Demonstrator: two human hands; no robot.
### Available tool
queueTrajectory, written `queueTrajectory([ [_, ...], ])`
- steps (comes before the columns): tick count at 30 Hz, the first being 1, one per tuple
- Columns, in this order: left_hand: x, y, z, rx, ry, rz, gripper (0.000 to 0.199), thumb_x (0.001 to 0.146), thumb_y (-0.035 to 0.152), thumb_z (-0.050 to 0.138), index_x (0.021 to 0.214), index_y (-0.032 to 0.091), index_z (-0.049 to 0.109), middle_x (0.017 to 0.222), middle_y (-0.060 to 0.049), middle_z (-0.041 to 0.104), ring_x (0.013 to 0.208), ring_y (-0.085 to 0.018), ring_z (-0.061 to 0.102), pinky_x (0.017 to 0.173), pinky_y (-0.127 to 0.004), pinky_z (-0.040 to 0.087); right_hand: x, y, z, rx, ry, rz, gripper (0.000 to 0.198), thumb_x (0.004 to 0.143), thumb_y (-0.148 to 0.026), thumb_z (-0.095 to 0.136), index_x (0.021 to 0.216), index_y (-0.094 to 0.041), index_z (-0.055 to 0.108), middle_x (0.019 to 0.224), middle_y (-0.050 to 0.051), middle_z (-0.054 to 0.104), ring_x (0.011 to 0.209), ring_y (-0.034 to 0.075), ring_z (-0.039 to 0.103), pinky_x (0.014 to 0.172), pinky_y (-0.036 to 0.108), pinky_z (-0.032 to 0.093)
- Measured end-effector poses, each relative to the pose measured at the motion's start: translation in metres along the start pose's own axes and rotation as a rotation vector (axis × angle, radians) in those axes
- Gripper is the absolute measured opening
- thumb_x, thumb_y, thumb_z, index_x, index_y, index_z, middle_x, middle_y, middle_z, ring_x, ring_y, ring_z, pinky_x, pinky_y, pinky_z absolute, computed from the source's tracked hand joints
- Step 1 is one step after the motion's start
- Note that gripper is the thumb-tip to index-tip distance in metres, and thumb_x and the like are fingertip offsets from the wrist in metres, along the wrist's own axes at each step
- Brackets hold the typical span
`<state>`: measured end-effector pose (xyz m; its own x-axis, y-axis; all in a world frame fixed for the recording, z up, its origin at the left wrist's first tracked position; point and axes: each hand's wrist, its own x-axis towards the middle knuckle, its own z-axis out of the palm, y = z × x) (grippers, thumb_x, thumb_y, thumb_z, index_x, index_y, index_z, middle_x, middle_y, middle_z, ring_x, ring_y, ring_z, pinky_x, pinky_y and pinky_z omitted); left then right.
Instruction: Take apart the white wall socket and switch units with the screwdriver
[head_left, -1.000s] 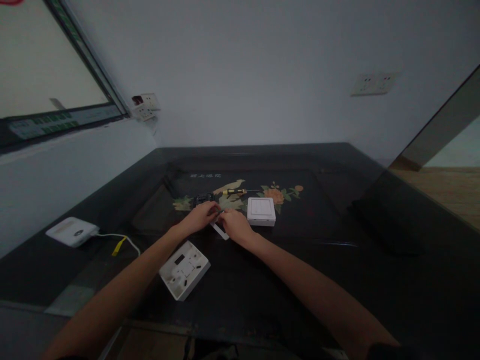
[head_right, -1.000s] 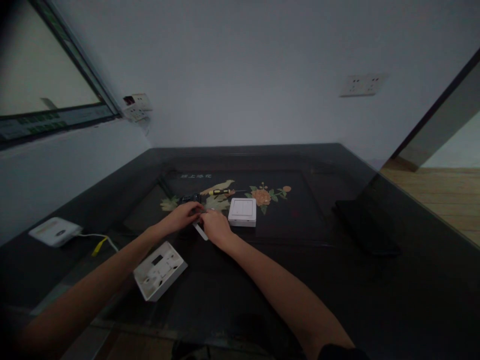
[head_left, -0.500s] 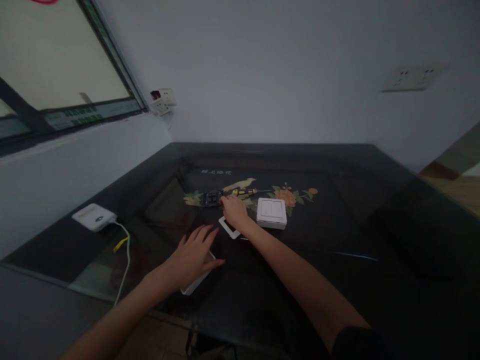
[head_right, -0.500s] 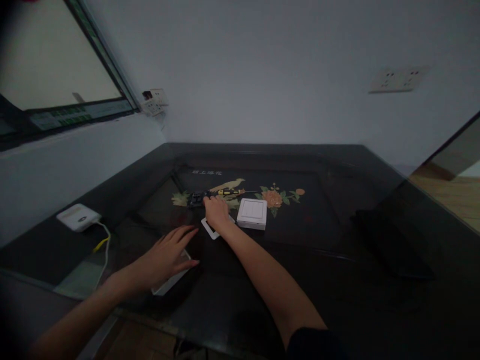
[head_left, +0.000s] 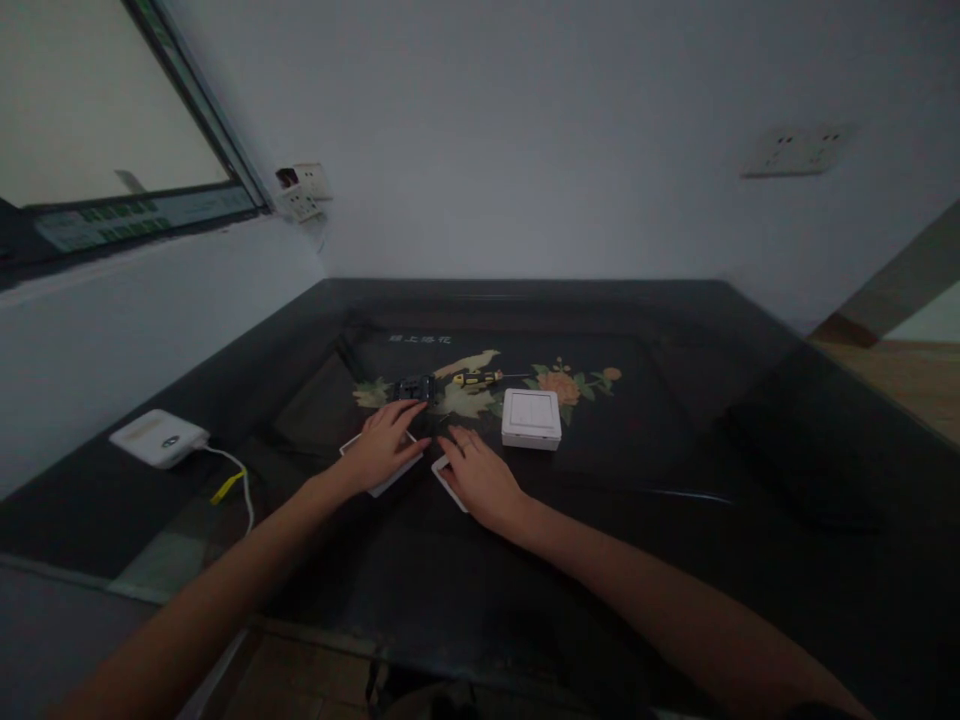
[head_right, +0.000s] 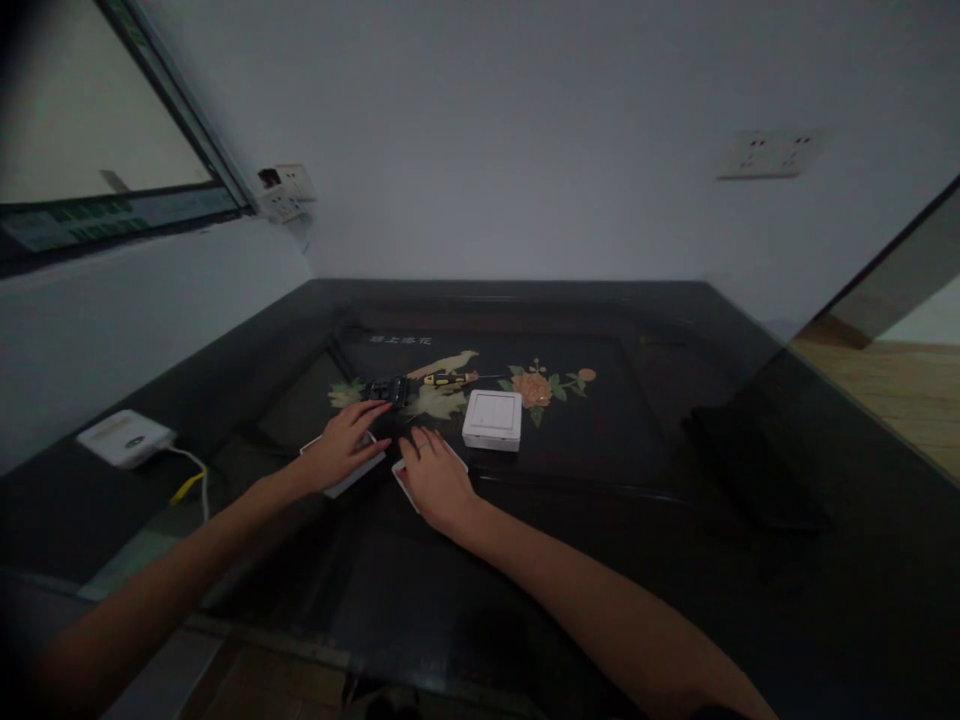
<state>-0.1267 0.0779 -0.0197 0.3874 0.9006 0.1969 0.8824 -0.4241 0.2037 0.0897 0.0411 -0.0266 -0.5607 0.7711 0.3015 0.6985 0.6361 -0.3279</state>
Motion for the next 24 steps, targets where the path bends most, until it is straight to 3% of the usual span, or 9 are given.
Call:
queueTrajectory([
  [7,0.018,-0.024,0.001,0.017,-0.084,0.017,0.061,0.091,0.052,0.044,0.142,0.019,0.044,0.151,-0.015,0.042,0.137,-0.032,0.04,0.113,-0.051,0.03,-0.025,-0.002,-0.016,0.022,-0.072,-0.067,0.047,0.088,-0.034,0.065,0.129,-0.013,0.057,0.138,0.018,0.056,0.131,0.03,0.048,0.113,0.046,0.035],
  [12,0.024,-0.034,0.001,0.023,-0.114,0.02,0.061,0.091,0.052,0.043,0.143,0.019,0.042,0.153,-0.014,0.039,0.14,-0.031,0.037,0.114,-0.051,0.028,-0.015,-0.003,-0.008,0.015,-0.078,-0.04,0.049,0.089,-0.036,0.063,0.132,-0.012,0.056,0.142,0.02,0.052,0.136,0.029,0.044,0.114,0.048,0.032],
  [20,0.022,-0.036,-0.006,-0.026,-0.129,0.052,0.064,0.089,0.053,0.045,0.144,0.02,0.041,0.154,-0.012,0.039,0.141,-0.031,0.035,0.116,-0.05,0.022,0.003,-0.018,0.007,0.03,-0.092,-0.003,0.061,0.087,-0.034,0.066,0.135,0.0,0.051,0.147,0.03,0.041,0.141,0.035,0.035,0.116,0.049,0.027],
  [24,0.018,-0.03,-0.018,-0.073,-0.114,0.024,0.069,0.084,0.059,0.051,0.141,0.021,0.046,0.15,-0.015,0.043,0.138,-0.036,0.037,0.115,-0.058,0.018,0.004,-0.025,-0.003,0.057,-0.085,-0.015,0.06,0.087,-0.034,0.066,0.132,0.002,0.053,0.145,0.032,0.042,0.139,0.036,0.037,0.115,0.05,0.028],
])
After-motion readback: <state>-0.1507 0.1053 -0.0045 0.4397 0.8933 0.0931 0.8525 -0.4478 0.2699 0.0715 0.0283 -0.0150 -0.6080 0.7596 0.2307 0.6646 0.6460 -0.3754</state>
